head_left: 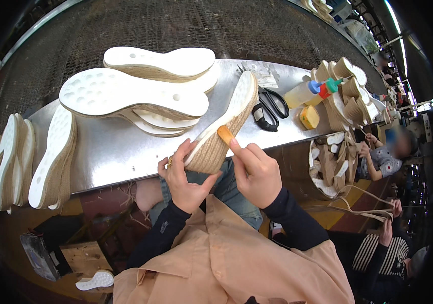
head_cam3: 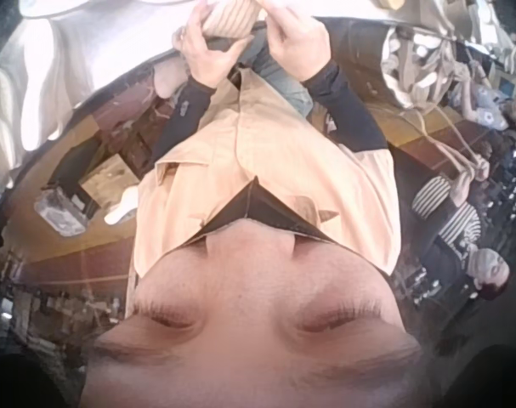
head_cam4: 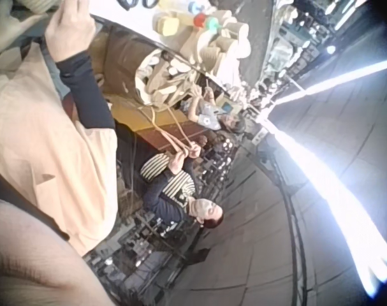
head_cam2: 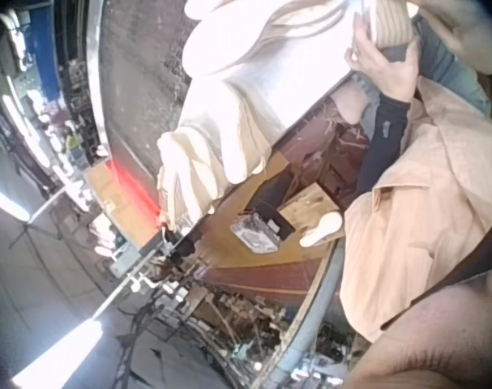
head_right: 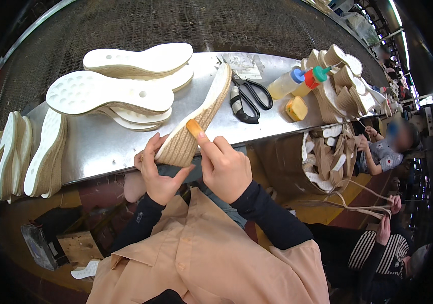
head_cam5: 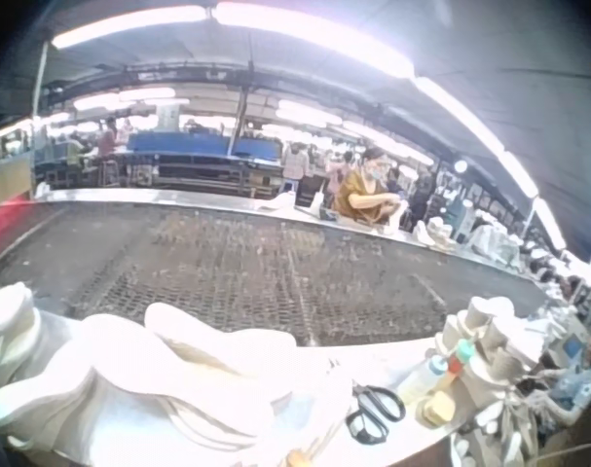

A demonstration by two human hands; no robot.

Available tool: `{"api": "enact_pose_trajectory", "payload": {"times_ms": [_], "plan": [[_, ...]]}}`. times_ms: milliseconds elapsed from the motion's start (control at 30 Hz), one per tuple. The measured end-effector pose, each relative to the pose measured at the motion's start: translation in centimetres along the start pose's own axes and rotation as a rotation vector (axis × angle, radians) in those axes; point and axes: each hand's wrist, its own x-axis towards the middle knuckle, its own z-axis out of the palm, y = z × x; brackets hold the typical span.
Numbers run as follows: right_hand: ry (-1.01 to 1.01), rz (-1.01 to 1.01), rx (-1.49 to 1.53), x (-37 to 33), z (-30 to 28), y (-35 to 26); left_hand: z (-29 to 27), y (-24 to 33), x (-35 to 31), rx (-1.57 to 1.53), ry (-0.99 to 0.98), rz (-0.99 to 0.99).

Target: The person repeatedly brushes the textured surface of shoe insoles with a small brush, then places each insole into a growing stack on the metal workbench. The person handles insoles one at a time, turning them as needed to reach different areas.

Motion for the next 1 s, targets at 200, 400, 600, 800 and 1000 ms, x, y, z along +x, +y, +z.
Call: {"api": "enact_pose_trajectory", "payload": {"times_ms": [200,400,600,800,1000], "plan": [[0.054,0.01,0.173,0.5,-1.1,0.8,0.0,0.1,0.1,0.022,-0.002,0.004],[0.004,-0.027,0.041,0.7,-1.0,1.0,0.0,0.1,0.1,0.028,-0.001,0.018],[0.076,-0.027,0.118,1.0,-1.8,1.6,-0.1,0.3,0.2,0.021,-0.024,-0.003],[0.034,-0.028,-0.064,1.5,-2.1,1.5,0.0,0.0,0.1,0.044,-0.009,0.011],[-0.083,0.007,-0.209,1.5,-2.2,1.8,0.1,-0.1,0.0,0.062,-0.015,0.003]]}}
